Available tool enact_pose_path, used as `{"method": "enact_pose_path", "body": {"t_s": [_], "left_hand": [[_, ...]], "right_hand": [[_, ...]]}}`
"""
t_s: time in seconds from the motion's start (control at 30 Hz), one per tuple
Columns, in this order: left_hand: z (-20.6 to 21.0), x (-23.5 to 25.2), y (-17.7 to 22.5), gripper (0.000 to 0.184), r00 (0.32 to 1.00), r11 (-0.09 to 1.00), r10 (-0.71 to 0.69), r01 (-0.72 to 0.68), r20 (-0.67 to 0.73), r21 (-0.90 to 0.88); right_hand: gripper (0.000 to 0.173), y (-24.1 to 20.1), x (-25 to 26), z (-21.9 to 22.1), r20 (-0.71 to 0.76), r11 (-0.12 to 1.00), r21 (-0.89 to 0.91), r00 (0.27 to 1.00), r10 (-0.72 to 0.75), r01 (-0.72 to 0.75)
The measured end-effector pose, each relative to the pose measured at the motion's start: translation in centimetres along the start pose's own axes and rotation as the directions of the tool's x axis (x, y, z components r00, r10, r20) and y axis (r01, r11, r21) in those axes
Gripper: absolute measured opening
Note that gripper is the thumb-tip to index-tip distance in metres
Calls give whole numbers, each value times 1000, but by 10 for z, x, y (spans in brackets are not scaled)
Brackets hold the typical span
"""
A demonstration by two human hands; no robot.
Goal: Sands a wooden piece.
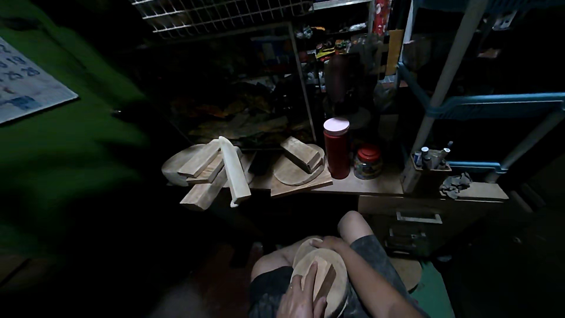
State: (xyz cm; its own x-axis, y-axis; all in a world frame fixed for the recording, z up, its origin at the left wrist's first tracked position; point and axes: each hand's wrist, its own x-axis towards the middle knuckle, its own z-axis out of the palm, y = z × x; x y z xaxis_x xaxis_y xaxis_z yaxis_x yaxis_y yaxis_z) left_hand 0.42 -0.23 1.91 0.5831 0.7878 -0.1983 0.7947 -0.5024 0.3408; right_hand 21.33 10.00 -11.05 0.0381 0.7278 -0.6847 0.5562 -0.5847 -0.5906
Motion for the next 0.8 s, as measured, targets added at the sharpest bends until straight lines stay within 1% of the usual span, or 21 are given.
{"method": "enact_pose_path", "body": {"t_s": [0.13,0.2,0.43,0.53,0.63,0.7,0.8], "left_hand": [[-2,1,3,73,1000,1000,-13,13,25,5],[-1,0,3,73,999,1000,-22,22,29,4],[9,-7,4,73,999,999,-37,37,-18,-10],[10,-4,3,73,998,999,0,-2,-59,-32],[10,7,7,72,998,999,13,-15,-60,-30],[10,16,13,72,999,1000,7,-9,-54,-26],[7,28,20,73,1000,1000,-18,18,-18,-7]], "right_hand": [[88,3,8,1,3,1000,-10,1000,1,-1],[87,1,2,0,6,1000,-8,1000,-9,9],[89,0,-2,0,-3,1000,-6,1000,8,-8],[88,0,-1,-1,-2,1000,-13,1000,-2,2],[87,0,1,0,-2,1000,-10,1000,0,0],[84,2,2,0,0,1000,6,1000,-22,22],[67,8,6,5,-34,993,66,995,-95,97]]}}
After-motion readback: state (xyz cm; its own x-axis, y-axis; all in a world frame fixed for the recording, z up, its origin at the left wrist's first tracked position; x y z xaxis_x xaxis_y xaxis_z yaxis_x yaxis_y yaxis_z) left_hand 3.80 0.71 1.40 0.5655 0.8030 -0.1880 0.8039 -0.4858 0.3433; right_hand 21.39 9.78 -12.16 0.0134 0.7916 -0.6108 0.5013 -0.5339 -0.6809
